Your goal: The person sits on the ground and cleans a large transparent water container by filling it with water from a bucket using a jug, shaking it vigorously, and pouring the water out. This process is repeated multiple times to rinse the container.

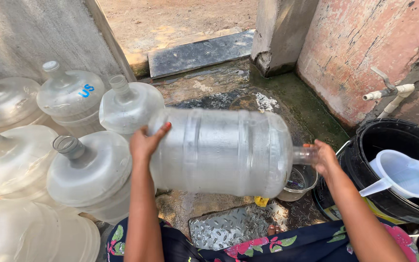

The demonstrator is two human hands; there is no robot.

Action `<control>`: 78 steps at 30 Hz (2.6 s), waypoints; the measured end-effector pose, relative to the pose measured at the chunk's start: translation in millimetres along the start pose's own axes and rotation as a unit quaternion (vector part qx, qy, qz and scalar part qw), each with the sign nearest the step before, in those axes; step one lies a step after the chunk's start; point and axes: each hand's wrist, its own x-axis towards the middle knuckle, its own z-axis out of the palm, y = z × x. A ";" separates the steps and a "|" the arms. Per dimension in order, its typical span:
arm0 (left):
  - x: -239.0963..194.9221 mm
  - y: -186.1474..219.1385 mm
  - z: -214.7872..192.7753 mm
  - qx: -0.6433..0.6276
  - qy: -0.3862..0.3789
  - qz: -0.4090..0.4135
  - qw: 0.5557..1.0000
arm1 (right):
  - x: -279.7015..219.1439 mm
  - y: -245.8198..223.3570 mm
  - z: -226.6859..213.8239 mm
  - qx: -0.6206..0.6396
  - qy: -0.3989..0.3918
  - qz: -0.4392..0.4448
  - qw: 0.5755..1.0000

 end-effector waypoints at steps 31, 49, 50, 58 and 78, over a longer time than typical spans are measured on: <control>-85.8 332.4 -60.1 -0.019 0.230 0.727 0.646 | -31.9 49.6 244.7 0.401 -0.266 -0.017 0.876; -96.0 57.5 102.2 -0.228 -0.073 0.217 0.946 | -120.7 48.3 182.2 0.412 -0.241 -0.064 0.876; -114.5 36.5 144.1 -0.059 -0.281 0.137 0.948 | -122.9 44.6 178.7 0.414 -0.242 -0.068 0.875; -171.0 58.9 352.5 -0.164 -0.402 0.127 0.892 | -75.3 26.0 110.8 0.458 -0.186 -0.088 0.865; -159.0 185.1 457.9 -0.375 -0.314 0.121 0.863 | 55.0 47.3 34.2 0.555 -0.087 -0.055 0.825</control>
